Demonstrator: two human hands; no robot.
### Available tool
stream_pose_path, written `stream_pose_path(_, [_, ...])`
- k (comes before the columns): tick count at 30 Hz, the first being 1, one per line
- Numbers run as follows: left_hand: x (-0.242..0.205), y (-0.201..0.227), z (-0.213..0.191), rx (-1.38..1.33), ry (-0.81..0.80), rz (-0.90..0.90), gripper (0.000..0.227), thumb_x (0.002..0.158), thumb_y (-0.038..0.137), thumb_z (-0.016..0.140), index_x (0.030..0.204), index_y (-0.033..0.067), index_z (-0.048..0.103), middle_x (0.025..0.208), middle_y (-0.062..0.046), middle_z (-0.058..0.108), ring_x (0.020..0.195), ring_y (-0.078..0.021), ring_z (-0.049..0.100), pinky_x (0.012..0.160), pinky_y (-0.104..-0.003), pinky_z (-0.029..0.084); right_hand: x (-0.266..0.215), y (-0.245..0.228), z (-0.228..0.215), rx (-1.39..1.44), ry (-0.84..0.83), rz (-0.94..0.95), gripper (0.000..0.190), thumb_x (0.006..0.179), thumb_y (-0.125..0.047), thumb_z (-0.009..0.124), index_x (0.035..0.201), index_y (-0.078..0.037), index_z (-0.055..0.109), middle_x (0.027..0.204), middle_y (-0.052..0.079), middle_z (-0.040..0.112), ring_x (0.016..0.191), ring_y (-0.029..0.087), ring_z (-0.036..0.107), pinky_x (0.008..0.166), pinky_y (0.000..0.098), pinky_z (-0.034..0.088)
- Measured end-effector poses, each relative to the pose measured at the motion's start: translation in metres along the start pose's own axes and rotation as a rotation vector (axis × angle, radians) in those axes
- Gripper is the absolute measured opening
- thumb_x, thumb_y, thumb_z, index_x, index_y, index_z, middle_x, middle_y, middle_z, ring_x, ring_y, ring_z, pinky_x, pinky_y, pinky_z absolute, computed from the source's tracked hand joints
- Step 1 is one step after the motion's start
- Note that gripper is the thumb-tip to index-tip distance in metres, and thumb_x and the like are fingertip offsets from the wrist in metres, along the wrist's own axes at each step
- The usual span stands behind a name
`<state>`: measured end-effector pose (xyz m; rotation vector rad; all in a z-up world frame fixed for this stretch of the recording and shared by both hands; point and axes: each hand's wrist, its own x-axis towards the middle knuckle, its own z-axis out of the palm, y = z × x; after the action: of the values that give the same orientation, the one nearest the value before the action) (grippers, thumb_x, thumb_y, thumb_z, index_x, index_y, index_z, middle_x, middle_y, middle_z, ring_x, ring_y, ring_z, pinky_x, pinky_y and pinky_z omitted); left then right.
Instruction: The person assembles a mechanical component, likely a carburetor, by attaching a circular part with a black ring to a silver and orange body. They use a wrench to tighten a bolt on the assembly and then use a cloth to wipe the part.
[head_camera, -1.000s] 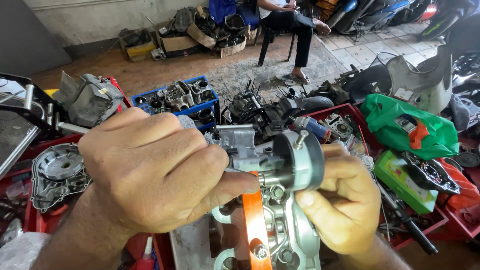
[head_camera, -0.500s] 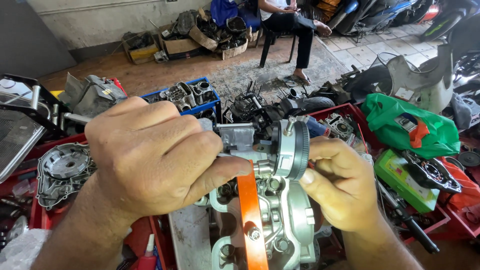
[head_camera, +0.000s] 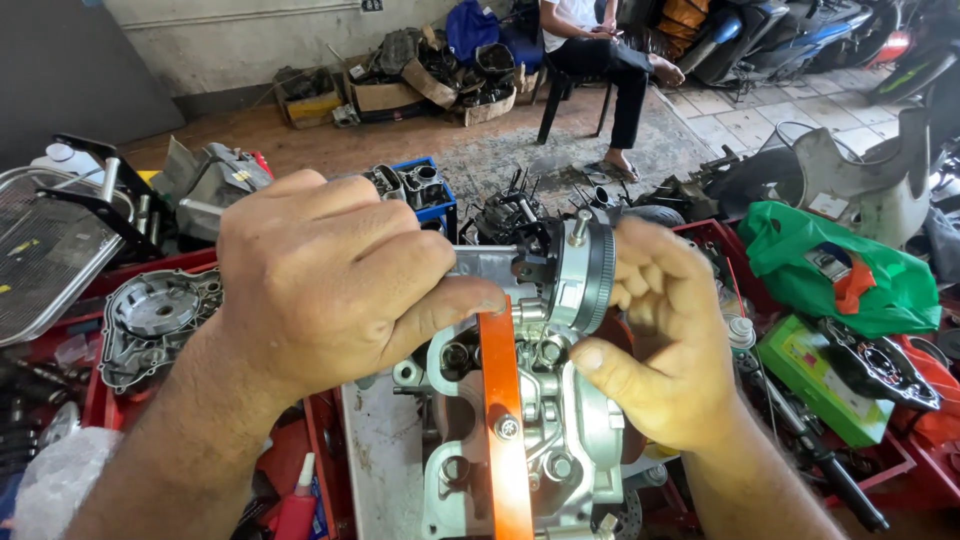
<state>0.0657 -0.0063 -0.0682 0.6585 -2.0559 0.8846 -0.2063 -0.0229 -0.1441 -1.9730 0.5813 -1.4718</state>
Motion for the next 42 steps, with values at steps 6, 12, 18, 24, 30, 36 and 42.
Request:
stream_pose_path(6, [-0.002,0.009,-0.008,0.055,-0.077,-0.037,0.062,0.110,0.055,0.075,0.068,0.0172,0.050,0.062,0.002,0.042,0.056,-0.0194,0.042,0.053,-0.034,0.031,0.026,-0.017,-0.002,0.133,-0.376,0.039,0.100,0.093,-0.018,0.069,0.160,0.002,-0.004,0.138,0.028,0.061,0.099,0.025,0.077,0.084,0.0332,0.069])
stream_pose_path(12, [-0.006,0.020,-0.010,0.188,-0.111,-0.094,0.071,0.114,0.062,0.070,0.068,0.0185,0.039,0.063,0.001,0.037,0.058,-0.0225,0.045,0.054,-0.037,0.036,0.008,0.005,0.002,0.237,-0.119,0.242,0.078,0.082,-0.005,0.081,0.151,-0.001,0.044,0.099,0.003,0.075,0.085,0.007,0.070,0.083,0.0233,0.059])
stream_pose_path(18, [-0.010,0.021,-0.007,0.203,-0.105,-0.097,0.076,0.114,0.070,0.074,0.066,0.0217,0.038,0.060,0.004,0.033,0.053,-0.0154,0.042,0.045,-0.032,0.032,0.003,0.005,0.004,-0.055,-0.042,0.155,0.017,0.087,-0.016,0.082,0.099,-0.011,0.071,0.092,-0.006,0.074,0.080,0.001,0.062,0.074,0.0168,0.055])
stream_pose_path(24, [-0.008,0.040,-0.017,0.297,-0.169,-0.162,0.084,0.117,0.073,0.083,0.069,0.0202,0.039,0.063,0.003,0.036,0.059,-0.0188,0.045,0.049,-0.035,0.033,0.005,0.003,0.008,0.139,-0.054,0.180,0.018,0.086,-0.010,0.082,0.101,-0.009,0.071,0.097,-0.001,0.076,0.084,0.003,0.068,0.079,0.0179,0.059])
stream_pose_path(30, [-0.003,0.058,-0.024,0.387,-0.224,-0.240,0.082,0.123,0.067,0.076,0.069,0.0211,0.036,0.062,0.004,0.033,0.058,-0.0160,0.040,0.050,-0.034,0.030,0.007,-0.001,0.011,0.230,-0.050,0.240,0.018,0.085,-0.009,0.081,0.101,-0.006,0.071,0.095,0.006,0.078,0.083,0.010,0.075,0.080,0.0225,0.065])
stream_pose_path(36, [0.001,0.065,-0.028,0.434,-0.275,-0.267,0.074,0.124,0.065,0.070,0.070,0.0231,0.041,0.063,0.005,0.037,0.059,-0.0170,0.044,0.051,-0.034,0.034,0.005,0.000,0.017,0.345,-0.026,0.263,0.021,0.085,-0.009,0.080,0.103,-0.002,0.072,0.098,0.009,0.077,0.086,0.016,0.077,0.085,0.0289,0.069])
stream_pose_path(42, [0.000,0.066,-0.026,0.418,-0.245,-0.281,0.072,0.124,0.064,0.067,0.071,0.0226,0.041,0.063,0.006,0.036,0.057,-0.0168,0.040,0.050,-0.034,0.031,-0.001,0.008,0.016,0.393,0.021,0.265,0.021,0.084,-0.004,0.080,0.102,0.000,0.070,0.099,0.011,0.076,0.089,0.019,0.077,0.090,0.0351,0.071])
